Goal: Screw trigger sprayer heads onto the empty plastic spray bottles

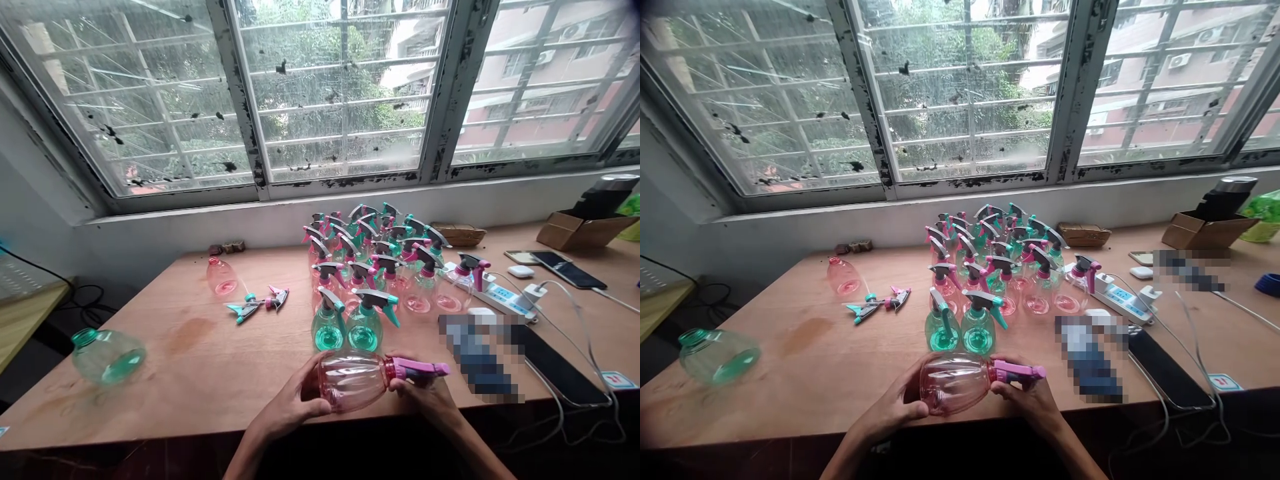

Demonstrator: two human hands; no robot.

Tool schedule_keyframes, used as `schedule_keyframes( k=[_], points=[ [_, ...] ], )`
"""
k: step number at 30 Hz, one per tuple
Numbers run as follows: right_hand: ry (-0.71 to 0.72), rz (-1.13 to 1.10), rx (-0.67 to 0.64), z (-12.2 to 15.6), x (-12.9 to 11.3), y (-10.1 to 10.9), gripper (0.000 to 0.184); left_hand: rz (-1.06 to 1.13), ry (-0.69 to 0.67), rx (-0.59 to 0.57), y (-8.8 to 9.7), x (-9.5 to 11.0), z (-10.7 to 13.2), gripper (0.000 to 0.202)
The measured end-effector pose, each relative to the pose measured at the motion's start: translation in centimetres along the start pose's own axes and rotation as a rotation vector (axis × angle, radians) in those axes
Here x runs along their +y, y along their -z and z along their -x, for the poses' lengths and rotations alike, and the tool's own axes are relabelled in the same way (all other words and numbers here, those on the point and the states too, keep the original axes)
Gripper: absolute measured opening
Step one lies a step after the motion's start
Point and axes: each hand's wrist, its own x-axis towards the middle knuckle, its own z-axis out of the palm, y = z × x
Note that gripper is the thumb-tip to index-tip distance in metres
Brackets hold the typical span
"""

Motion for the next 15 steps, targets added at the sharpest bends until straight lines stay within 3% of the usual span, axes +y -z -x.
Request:
schedule_keyframes(
  k=[4,11,15],
  points=[
    [0.126,0.09,0.012,-0.16,0.01,0.5,0.042,0.005,-0.021,-0.012,-0.01,0.14,-0.38,0.08],
    [-0.037,-0.05,-0.135,-0.45,-0.01,0.34,0.041,-0.013,0.004,-0.021,0.05,-0.71,0.31,0.101],
    [-0.073,-0.061,-0.134,-0.62,-0.21,0.15,0.045,-0.054,-0.019,-0.004,-0.19,-0.6,0.24,0.096]
  ],
)
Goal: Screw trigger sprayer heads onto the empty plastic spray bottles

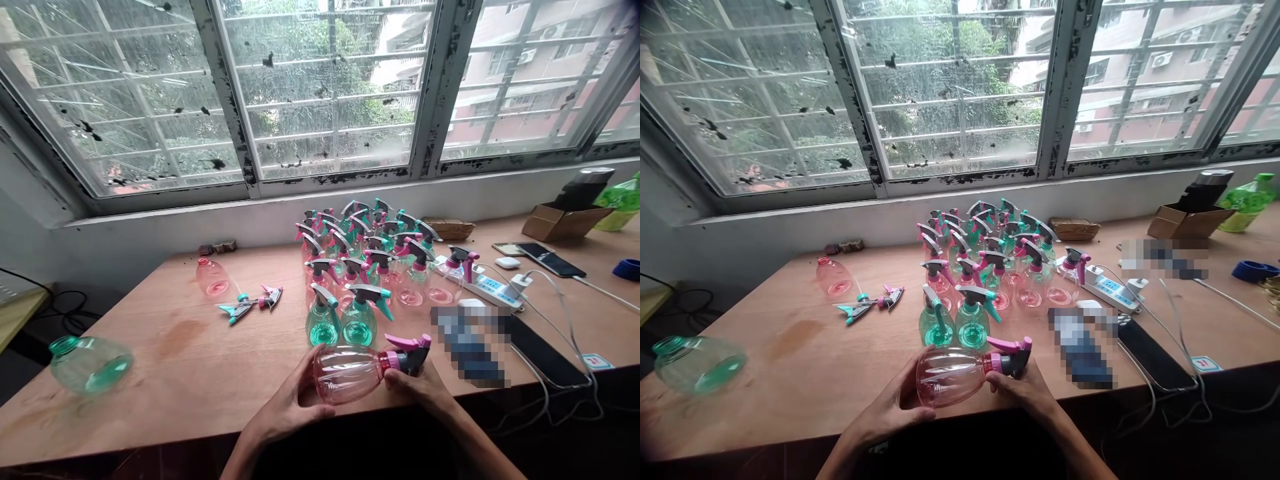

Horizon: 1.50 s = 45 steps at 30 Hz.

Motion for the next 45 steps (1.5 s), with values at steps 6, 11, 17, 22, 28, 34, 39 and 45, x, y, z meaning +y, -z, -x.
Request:
schedule_keyframes(
  k=[6,11,17,22,28,34,39,45],
  points=[
    [-0.017,0.005,-0.015,0.0,-0.3,-0.5,0.037,0.077,-0.026,-0.001,-0.4,0.1,-0.4,0.097],
    [-0.058,-0.026,-0.05,0.0,-0.4,-0.5,0.043,0.087,-0.021,0.042,0.0,0.1,-0.2,0.098],
    [-0.069,0.0,-0.078,0.0,-1.2,-0.6,0.04,0.116,-0.025,0.03,0.0,0.2,-0.2,0.092],
    [-0.054,0.004,-0.028,-0.3,-1.1,-0.9,0.042,0.118,-0.037,0.004,-0.2,-0.4,-0.3,0.099],
    [-0.045,-0.036,-0.06,-0.4,-0.9,-0.6,0.041,0.129,-0.002,-0.001,0.3,-0.2,0.1,0.095],
    [-0.028,-0.067,-0.061,-0.7,-1.3,-0.6,0.04,0.118,-0.059,-0.073,0.3,-0.2,-0.5,0.094],
    [-0.05,-0.091,-0.083,-0.8,-0.8,-0.3,0.048,0.133,-0.074,-0.054,-0.2,0.2,-0.4,0.105],
    [-0.066,-0.086,-0.102,-0.7,-1.1,-0.4,0.049,0.119,-0.036,0.0,0.1,0.1,-0.2,0.088]
  ],
)
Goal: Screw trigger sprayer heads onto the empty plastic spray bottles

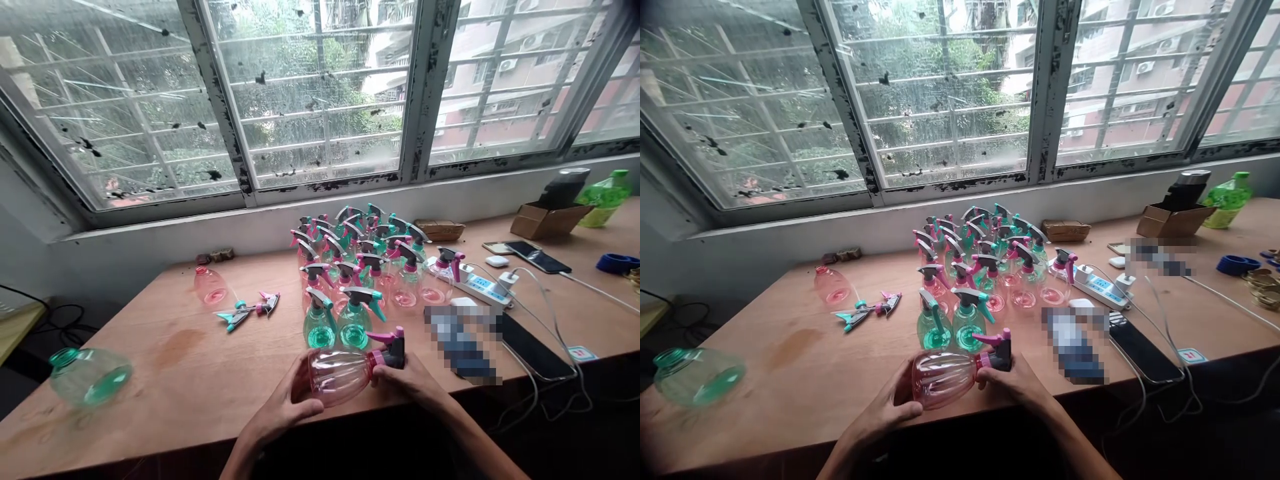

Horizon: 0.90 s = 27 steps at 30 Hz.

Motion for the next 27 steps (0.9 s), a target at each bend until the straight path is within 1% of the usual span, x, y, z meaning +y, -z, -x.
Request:
schedule_keyframes(
  k=[2,5,8,9,11,13,16,18,20,23,25,27],
  points=[
    [-0.011,0.0,0.014,-0.1,-0.1,-0.2,0.043,-0.04,-0.008,-0.019,0.1,-0.3,0.0,0.091],
    [-0.016,-0.005,0.02,-0.2,-0.2,-0.3,0.045,-0.068,-0.009,-0.015,0.1,-0.5,0.1,0.093],
    [-0.013,-0.013,0.038,-0.1,0.0,-0.2,0.046,-0.012,-0.009,-0.007,-0.2,-0.3,0.1,0.105],
    [-0.012,-0.014,0.042,-0.1,0.1,-0.2,0.047,0.01,-0.007,-0.015,-0.3,-0.1,0.1,0.104],
    [-0.013,-0.013,0.039,0.0,0.1,-0.1,0.049,0.032,-0.013,-0.039,-0.3,0.2,0.1,0.091],
    [-0.014,-0.003,0.038,0.1,0.1,-0.1,0.048,0.002,-0.021,-0.056,-0.3,0.5,0.1,0.082],
    [-0.014,0.027,0.041,0.1,-0.1,-0.1,0.046,-0.079,-0.021,-0.051,-0.3,0.6,0.2,0.089],
    [-0.014,0.043,0.047,0.1,-0.3,-0.2,0.047,-0.107,-0.014,-0.05,-0.4,0.6,0.3,0.089],
    [-0.01,0.049,0.06,0.1,-0.5,-0.3,0.046,-0.11,-0.009,-0.067,-0.4,0.4,0.6,0.09],
    [0.007,0.047,0.063,0.5,-0.7,-0.5,0.045,-0.072,-0.019,-0.065,-0.5,0.5,1.3,0.099],
    [0.044,0.058,0.045,1.1,-1.0,-0.7,0.043,-0.037,-0.007,-0.034,-0.6,0.9,1.9,0.106],
    [0.098,0.103,0.05,1.9,-1.4,-0.6,0.04,-0.053,0.046,-0.002,-0.6,1.8,2.7,0.104]
  ],
)
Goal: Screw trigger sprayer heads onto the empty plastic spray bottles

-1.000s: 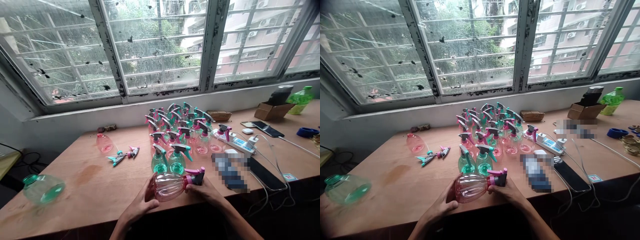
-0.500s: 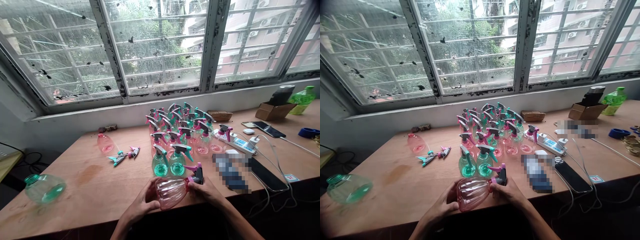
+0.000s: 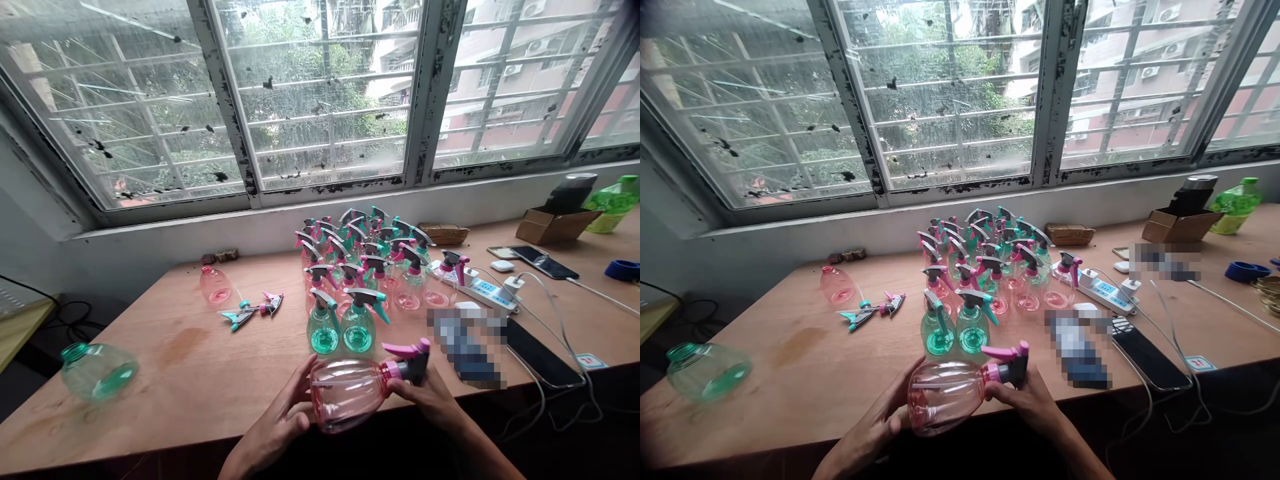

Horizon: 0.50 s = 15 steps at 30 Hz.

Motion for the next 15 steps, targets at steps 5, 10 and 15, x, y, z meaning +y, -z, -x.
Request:
schedule_keyframes(
  k=[5,10,15],
  points=[
    [0.049,0.182,-0.013,1.2,-1.8,0.7,0.034,-0.26,0.103,0.094,-0.5,2.3,1.3,0.074],
    [-0.152,0.036,-0.039,0.5,-2.8,-0.2,0.045,-0.698,-0.148,0.201,-1.3,2.6,1.1,0.079],
    [-0.059,-0.065,-0.014,0.9,-2.9,-0.3,0.041,-0.664,-0.303,0.201,-1.3,1.8,1.1,0.111]
  ],
)
